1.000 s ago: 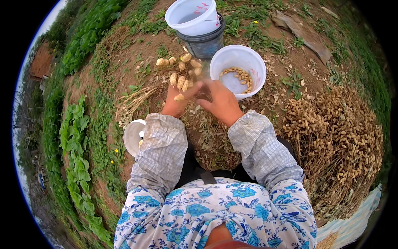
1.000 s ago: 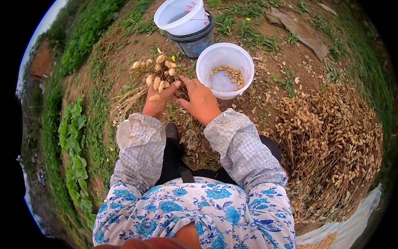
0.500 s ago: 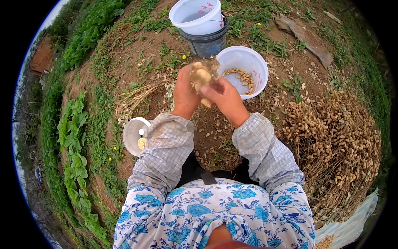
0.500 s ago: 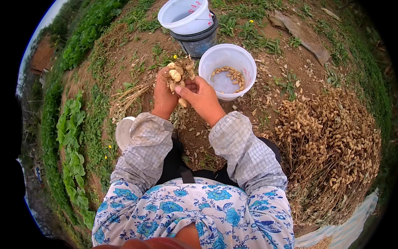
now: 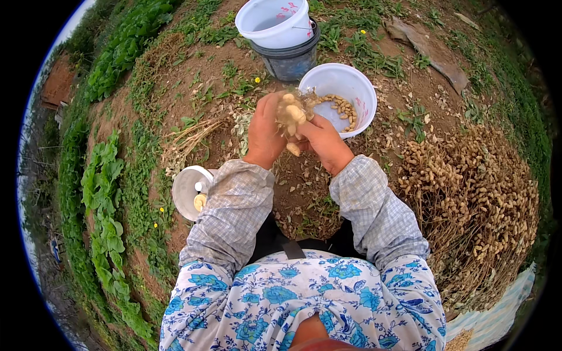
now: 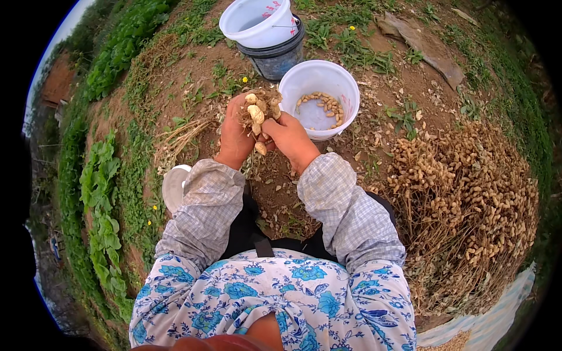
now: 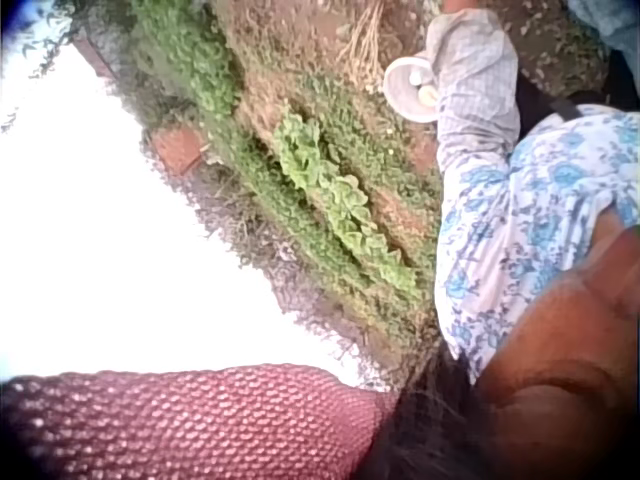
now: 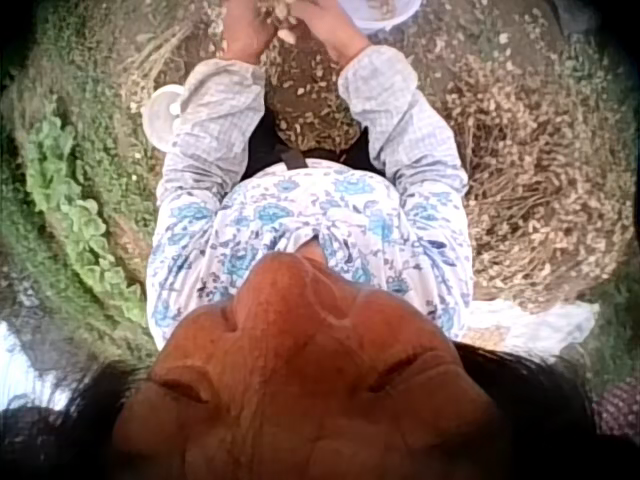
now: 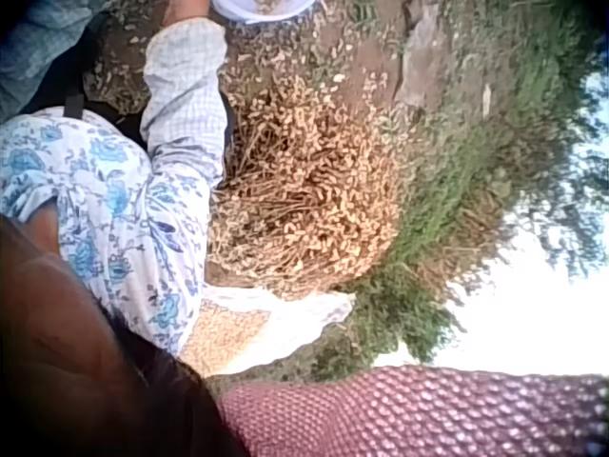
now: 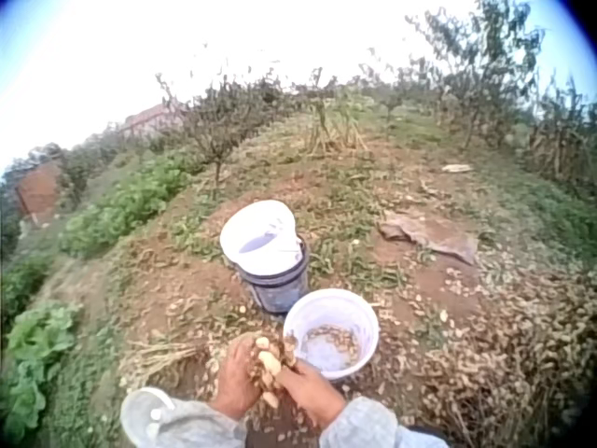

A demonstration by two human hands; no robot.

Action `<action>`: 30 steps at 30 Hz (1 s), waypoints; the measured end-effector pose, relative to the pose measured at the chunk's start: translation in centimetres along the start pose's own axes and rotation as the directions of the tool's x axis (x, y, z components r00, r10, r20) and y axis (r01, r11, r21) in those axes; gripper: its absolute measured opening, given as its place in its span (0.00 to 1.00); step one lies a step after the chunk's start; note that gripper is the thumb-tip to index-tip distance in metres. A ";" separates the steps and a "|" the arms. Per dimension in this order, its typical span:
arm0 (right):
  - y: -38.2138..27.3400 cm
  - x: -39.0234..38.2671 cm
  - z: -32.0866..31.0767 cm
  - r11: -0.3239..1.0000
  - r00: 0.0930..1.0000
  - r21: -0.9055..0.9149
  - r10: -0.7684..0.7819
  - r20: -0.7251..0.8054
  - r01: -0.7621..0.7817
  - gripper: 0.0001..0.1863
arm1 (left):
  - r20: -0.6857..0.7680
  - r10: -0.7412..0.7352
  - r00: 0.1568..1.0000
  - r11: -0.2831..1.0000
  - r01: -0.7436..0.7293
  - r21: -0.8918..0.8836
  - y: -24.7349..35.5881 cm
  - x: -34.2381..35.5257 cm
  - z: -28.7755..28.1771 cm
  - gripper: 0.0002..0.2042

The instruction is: The person sits on the ground and removes peanuts from their vines by hand, placing the shelled nuts into a white bucket. The person repeatedly picks up peanut vines from a large pile, pulls off the nuts, and discards the empty vines.

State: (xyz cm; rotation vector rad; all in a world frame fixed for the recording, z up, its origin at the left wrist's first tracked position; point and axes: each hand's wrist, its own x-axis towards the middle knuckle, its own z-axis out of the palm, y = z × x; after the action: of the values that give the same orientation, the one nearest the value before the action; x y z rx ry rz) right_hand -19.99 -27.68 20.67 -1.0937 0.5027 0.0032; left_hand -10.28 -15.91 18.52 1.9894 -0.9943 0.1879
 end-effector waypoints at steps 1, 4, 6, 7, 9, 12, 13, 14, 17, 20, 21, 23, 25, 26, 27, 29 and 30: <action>-0.2 -0.1 0.0 0.999 0.999 0.027 0.029 -0.024 -0.028 0.15 | 0.013 -0.031 0.999 0.999 0.031 -0.016 0.1 -0.1 -0.1 0.29; -0.1 -0.1 -0.1 1.000 1.000 -0.017 0.022 0.002 -0.022 0.14 | -0.005 0.007 1.000 1.000 -0.007 0.021 -0.5 -0.2 0.0 0.29; 0.3 0.1 -0.3 0.995 1.000 -0.099 0.005 0.016 -0.004 0.14 | 0.005 -0.006 1.000 0.999 0.005 0.042 -0.5 -0.1 0.0 0.29; 0.6 0.2 -0.5 0.990 1.000 -0.140 -0.003 0.022 0.006 0.14 | 0.010 -0.012 1.000 0.999 0.011 0.052 -0.4 0.0 0.0 0.29; 1.5 1.3 -1.3 0.829 0.980 -0.527 -0.199 0.032 0.185 0.15 | 0.015 -0.024 1.000 1.000 0.024 -0.007 -0.3 0.1 -0.2 0.28; 0.8 0.7 -2.4 0.789 0.973 -0.581 -0.092 0.210 0.200 0.16 | 0.012 0.027 1.000 1.000 -0.027 0.010 -0.2 0.4 -0.7 0.26; -0.1 -0.2 -2.2 0.834 0.958 -0.529 0.001 0.287 0.157 0.16 | 0.011 0.055 0.998 0.998 -0.055 0.033 -0.2 0.5 -0.9 0.25; -0.9 -1.2 -1.8 0.854 0.946 -0.511 0.076 0.314 0.101 0.15 | -0.033 -0.033 0.999 0.999 0.033 0.013 -1.2 0.4 -1.0 0.23; -1.7 -2.7 -0.8 0.869 0.923 -0.494 0.210 0.323 -0.025 0.12 | -0.142 -0.294 0.945 0.931 0.250 -0.266 -5.2 -0.1 -0.9 0.19; -0.7 -1.8 -1.3 0.986 0.986 -0.161 0.059 0.155 -0.034 0.12 | -0.162 -0.208 0.965 0.973 0.187 -0.134 -4.6 0.3 -0.7 0.18; -0.6 -1.4 -1.5 0.995 0.984 -0.068 0.080 0.160 -0.069 0.15 | -0.116 -0.173 0.978 0.983 0.180 0.045 -3.8 0.2 -0.9 0.21; -0.1 -1.2 -1.0 0.992 0.979 -0.080 0.106 0.172 -0.094 0.15 | -0.079 -0.135 0.988 0.991 0.134 -0.012 -2.5 0.2 -0.6 0.23; 0.4 -1.0 0.1 0.987 0.977 -0.136 0.107 0.184 -0.082 0.15 | -0.093 -0.071 0.993 0.997 0.071 0.000 -1.2 0.2 -0.6 0.27; 0.7 -0.9 0.7 0.981 0.979 -0.187 0.091 0.184 -0.055 0.15 | -0.094 -0.072 0.993 0.997 0.074 0.024 -0.8 0.3 -0.6 0.28; 0.9 -0.9 1.0 0.971 0.979 -0.238 0.075 0.187 -0.029 0.14 | -0.096 -0.074 0.993 0.996 0.079 0.050 -0.5 0.3 -0.8 0.28; 1.1 -0.8 1.0 0.953 0.979 -0.301 0.096 0.179 -0.039 0.13 | -0.099 -0.097 0.990 0.989 0.107 0.101 -0.7 0.2 -0.9 0.28; 1.1 -0.8 0.9 0.942 0.980 -0.333 0.104 0.171 -0.042 0.13 | -0.100 -0.116 0.988 0.984 0.128 0.124 -1.1 0.2 -0.7 0.27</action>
State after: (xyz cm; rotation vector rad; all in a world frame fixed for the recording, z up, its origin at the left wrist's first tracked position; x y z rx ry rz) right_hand -20.60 -26.23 20.37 -1.3846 0.3806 0.2617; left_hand -9.22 -15.14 18.35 2.1330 -0.8157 0.2810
